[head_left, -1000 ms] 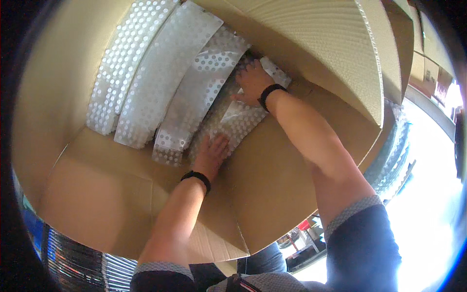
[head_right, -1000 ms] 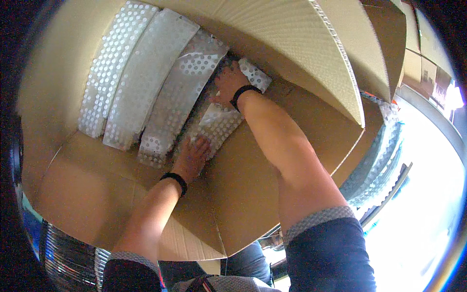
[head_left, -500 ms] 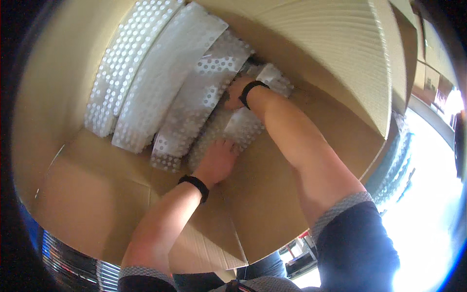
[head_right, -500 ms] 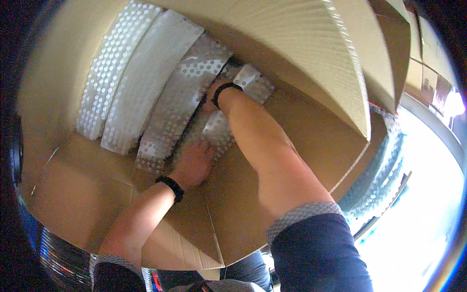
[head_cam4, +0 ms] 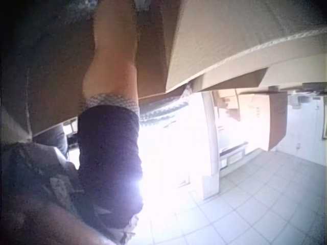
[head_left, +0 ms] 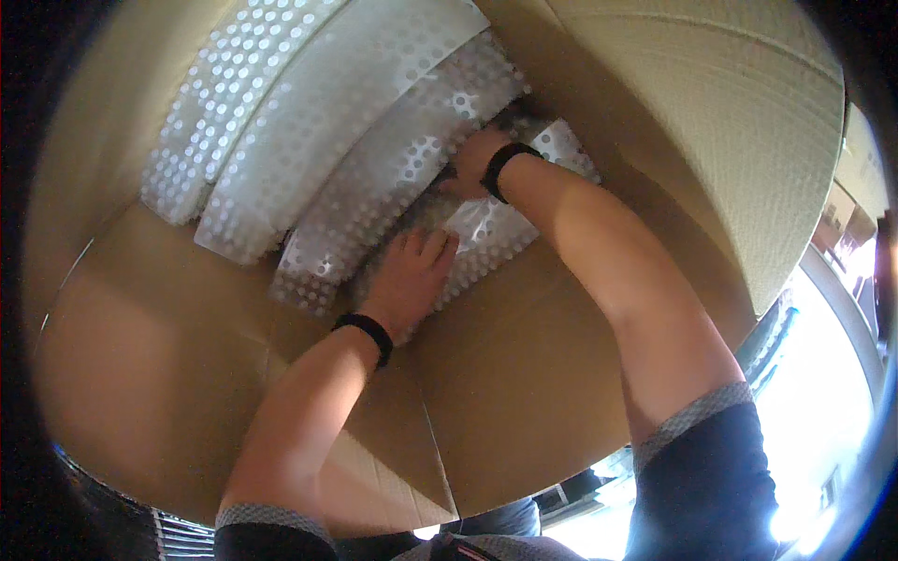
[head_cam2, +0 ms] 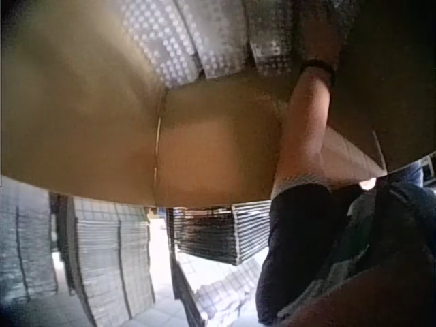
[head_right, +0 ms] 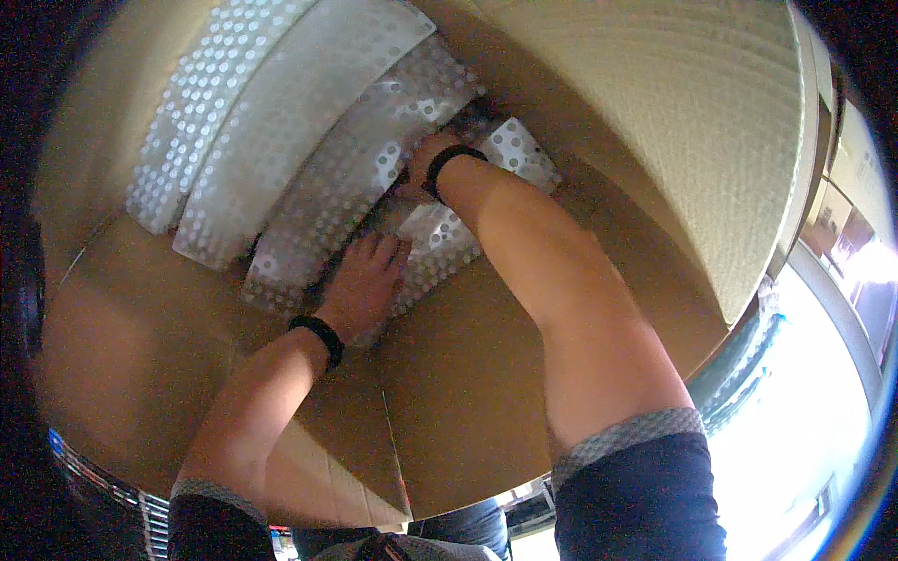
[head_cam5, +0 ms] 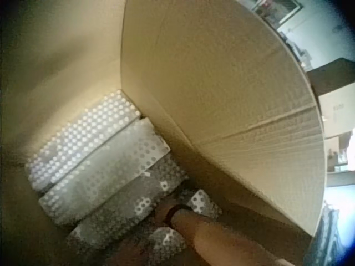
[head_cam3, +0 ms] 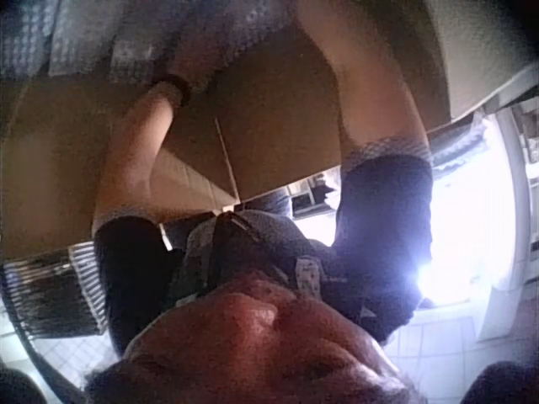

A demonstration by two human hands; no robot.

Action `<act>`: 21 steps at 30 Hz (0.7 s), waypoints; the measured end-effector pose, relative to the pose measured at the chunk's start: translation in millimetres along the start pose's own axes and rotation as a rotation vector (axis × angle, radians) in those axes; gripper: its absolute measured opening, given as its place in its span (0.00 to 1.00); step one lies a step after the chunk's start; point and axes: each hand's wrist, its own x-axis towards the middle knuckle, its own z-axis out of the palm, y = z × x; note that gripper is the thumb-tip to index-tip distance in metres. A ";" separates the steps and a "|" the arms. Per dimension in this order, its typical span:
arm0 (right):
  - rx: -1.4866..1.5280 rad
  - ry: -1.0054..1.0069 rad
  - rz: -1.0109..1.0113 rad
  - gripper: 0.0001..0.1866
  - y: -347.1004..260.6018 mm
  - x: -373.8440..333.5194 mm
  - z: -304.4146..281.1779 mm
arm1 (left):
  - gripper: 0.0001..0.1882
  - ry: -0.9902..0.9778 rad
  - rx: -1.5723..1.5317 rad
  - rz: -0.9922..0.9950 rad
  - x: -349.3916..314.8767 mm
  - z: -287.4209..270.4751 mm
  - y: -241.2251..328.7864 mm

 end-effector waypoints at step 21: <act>0.355 0.254 -0.084 0.24 7.1 -115.8 -45.3 | 0.32 -0.072 0.235 0.034 -15.1 -38.2 10.9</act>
